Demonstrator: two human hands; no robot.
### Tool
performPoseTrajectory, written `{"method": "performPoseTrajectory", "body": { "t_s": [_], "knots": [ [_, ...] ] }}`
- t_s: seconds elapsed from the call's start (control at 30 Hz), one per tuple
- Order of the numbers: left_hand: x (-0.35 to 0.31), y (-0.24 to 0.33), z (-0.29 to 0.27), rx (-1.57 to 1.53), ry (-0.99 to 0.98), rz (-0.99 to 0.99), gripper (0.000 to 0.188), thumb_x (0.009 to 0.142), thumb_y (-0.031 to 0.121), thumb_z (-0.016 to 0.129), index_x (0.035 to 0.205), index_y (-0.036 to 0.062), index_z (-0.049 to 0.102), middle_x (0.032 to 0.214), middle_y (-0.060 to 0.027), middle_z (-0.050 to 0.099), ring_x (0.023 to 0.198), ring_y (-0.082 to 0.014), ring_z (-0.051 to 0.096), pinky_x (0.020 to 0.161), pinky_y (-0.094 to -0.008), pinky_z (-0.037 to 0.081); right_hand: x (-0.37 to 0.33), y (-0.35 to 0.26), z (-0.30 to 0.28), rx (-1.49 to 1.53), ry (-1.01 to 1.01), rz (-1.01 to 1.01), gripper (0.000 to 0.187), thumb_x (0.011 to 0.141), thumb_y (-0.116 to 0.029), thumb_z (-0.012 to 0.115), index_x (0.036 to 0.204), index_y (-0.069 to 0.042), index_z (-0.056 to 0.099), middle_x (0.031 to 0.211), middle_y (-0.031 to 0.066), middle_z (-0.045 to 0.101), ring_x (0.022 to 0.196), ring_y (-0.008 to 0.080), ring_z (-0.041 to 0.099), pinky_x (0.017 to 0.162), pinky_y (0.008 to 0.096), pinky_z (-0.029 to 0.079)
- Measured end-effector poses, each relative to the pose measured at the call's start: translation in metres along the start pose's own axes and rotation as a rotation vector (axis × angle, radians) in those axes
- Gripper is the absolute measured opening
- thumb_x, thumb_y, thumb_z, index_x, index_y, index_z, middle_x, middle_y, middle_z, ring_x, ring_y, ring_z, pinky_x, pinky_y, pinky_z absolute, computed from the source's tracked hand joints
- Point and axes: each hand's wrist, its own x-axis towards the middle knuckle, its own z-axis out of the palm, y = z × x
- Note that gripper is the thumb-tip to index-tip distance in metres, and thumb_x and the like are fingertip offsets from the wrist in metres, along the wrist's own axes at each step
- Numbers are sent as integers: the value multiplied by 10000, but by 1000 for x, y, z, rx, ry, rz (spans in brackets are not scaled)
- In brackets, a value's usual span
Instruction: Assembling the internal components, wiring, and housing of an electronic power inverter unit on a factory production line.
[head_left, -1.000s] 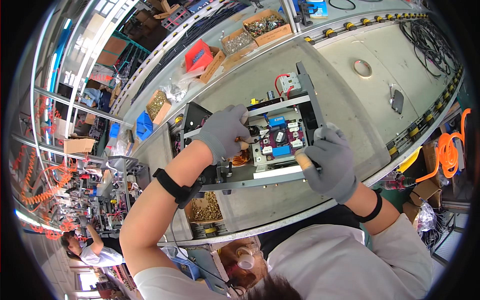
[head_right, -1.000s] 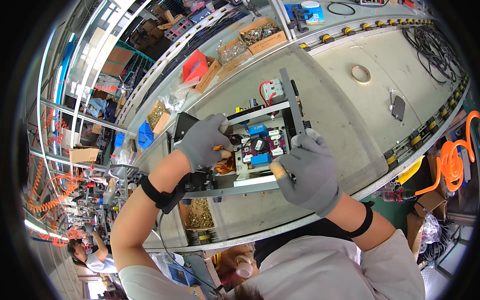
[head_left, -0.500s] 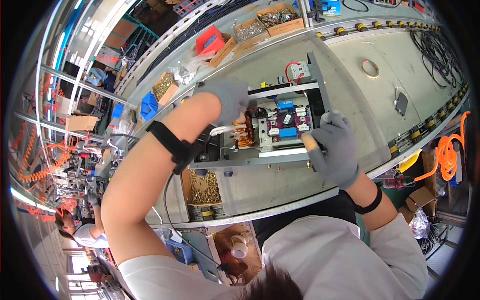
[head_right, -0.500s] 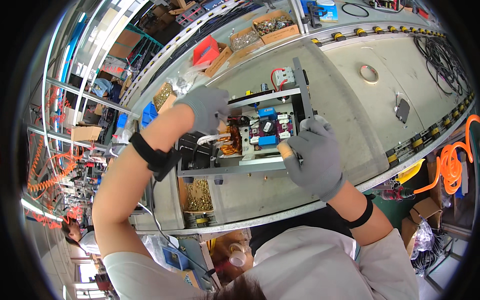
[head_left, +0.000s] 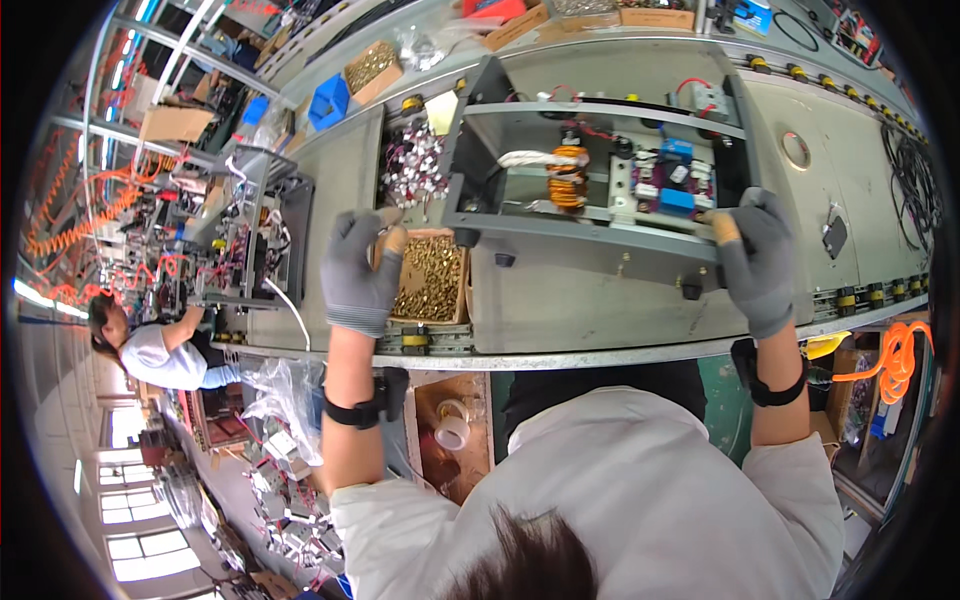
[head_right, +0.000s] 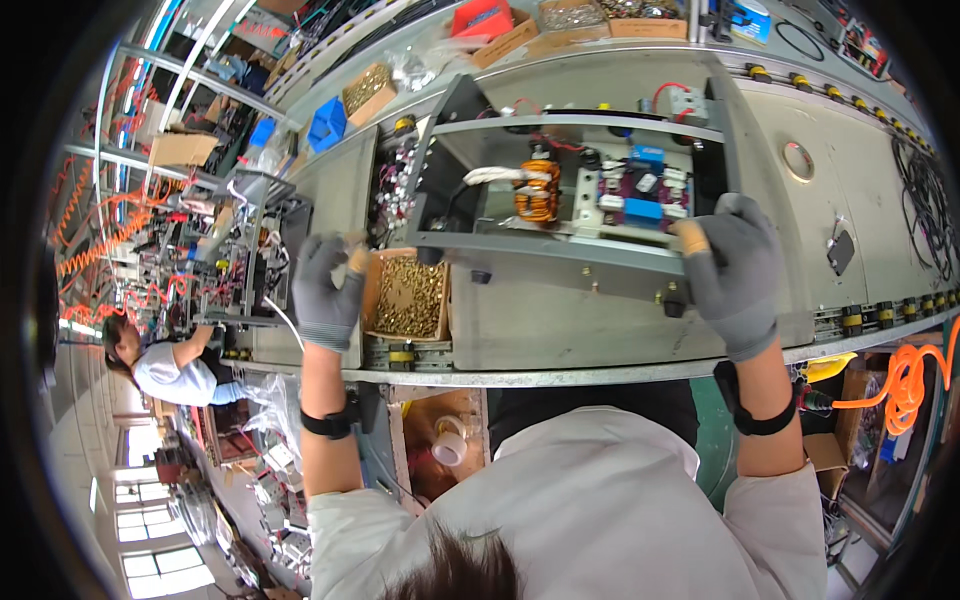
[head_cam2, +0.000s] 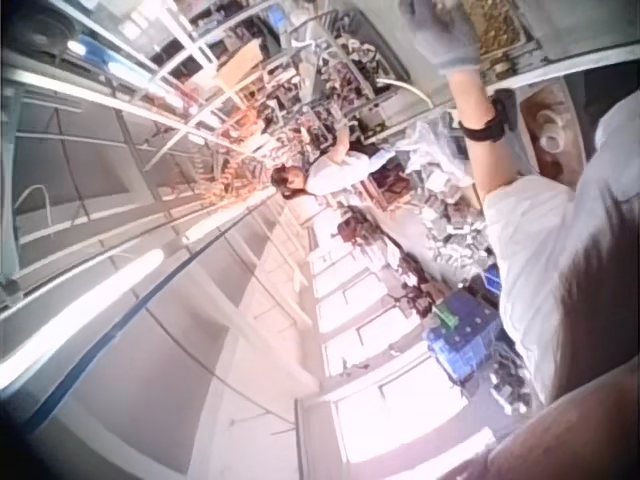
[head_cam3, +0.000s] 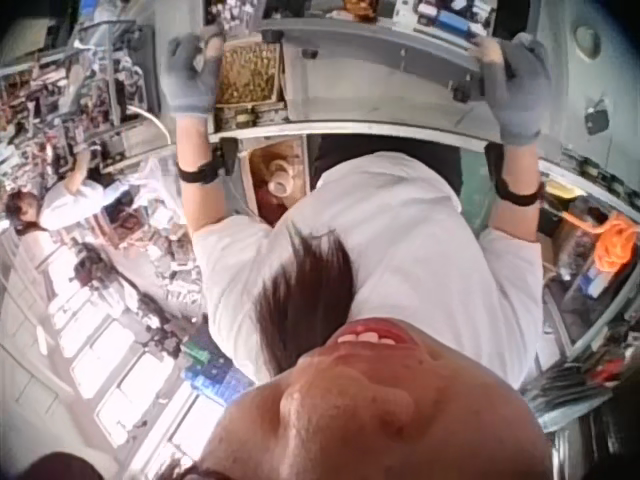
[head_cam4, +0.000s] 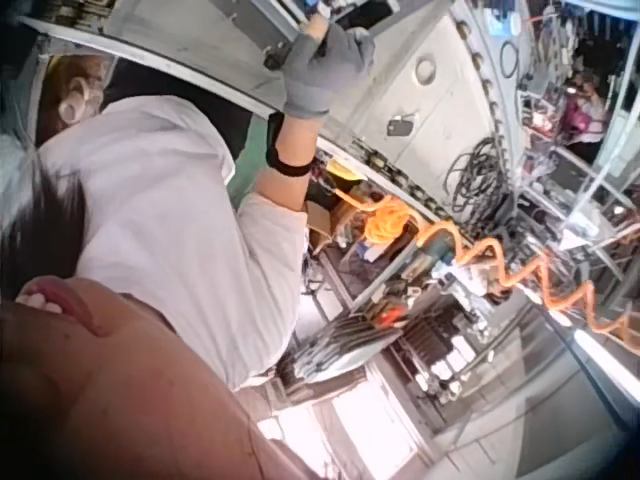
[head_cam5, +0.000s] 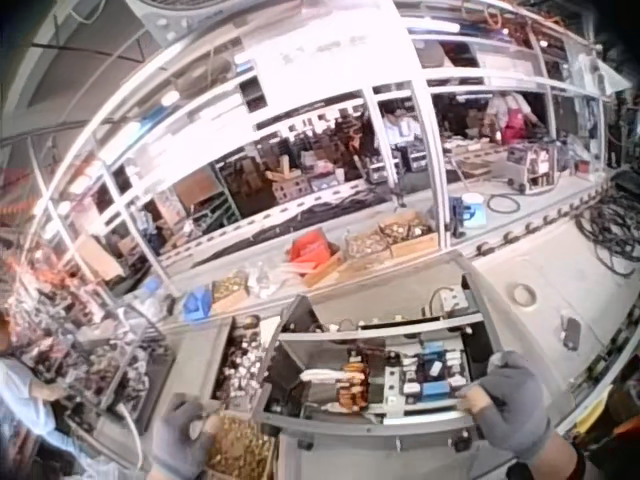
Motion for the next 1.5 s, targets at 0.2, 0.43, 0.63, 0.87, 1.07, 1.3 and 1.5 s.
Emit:
{"method": "performPoseTrajectory", "body": {
  "t_s": [0.2, 0.43, 0.63, 0.87, 1.07, 1.3, 1.5],
  "knots": [
    [-100, -86, 57, -93, -323, -673, 324, 778, 251, 610, 1028, 46, 633, 959, -143, 611, 805, -283, 597, 749, -351, 471, -3, 34, -21, -21, -79, 56, 177, 777, -85, 522, 812, 25, 655, 672, 127, 534, 729, 246, 453, 690, 332, 384],
    [-78, -87, 92, 25, -459, -614, 394, 803, 362, 567, 1069, 76, 622, 1031, -152, 615, 952, -319, 590, 828, -392, 455, -23, 96, -63, 34, -67, 170, 248, 884, -104, 470, 884, 61, 656, 865, 116, 613, 968, 238, 483, 851, 329, 388],
    [-49, -66, 123, 36, -518, -569, 306, 803, 318, 578, 1033, 122, 626, 1037, -116, 589, 920, -304, 590, 804, -389, 464, -39, 150, -90, 169, 46, 427, 268, 912, -150, 479, 971, 52, 643, 956, 79, 604, 944, 164, 507, 809, 280, 396],
    [-40, -10, 171, 91, -712, -440, 381, 775, 235, 655, 1110, 88, 548, 1142, -159, 525, 1030, -319, 548, 838, -398, 470, -44, 151, -99, 285, 211, 518, 279, 916, -189, 502, 976, 38, 653, 959, 45, 611, 578, 23, 405, 485, 178, 292],
    [-33, -25, 184, 35, -860, -410, 284, 782, 163, 651, 1037, 74, 562, 969, -153, 628, 932, -320, 600, 785, -398, 472, -32, 129, -89, 262, 183, 533, 276, 906, -219, 516, 943, -1, 681, 702, 18, 549, 548, 44, 422, 493, 195, 320],
    [-38, -33, 186, -35, -789, -343, 234, 782, 49, 597, 1012, 18, 573, 941, -152, 642, 886, -314, 617, 744, -344, 480, -21, 111, -74, 93, 169, 334, 235, 871, -186, 550, 886, 7, 683, 710, 60, 572, 837, 140, 536, 682, 268, 418],
    [-55, -47, 196, -45, -715, -336, 310, 803, 65, 583, 1104, -8, 563, 956, -153, 645, 862, -257, 628, 729, -322, 483, -27, 99, -67, 107, 170, 337, 168, 812, -160, 601, 789, -15, 681, 801, 134, 615, 873, 250, 576, 756, 331, 454]
  ]
}}
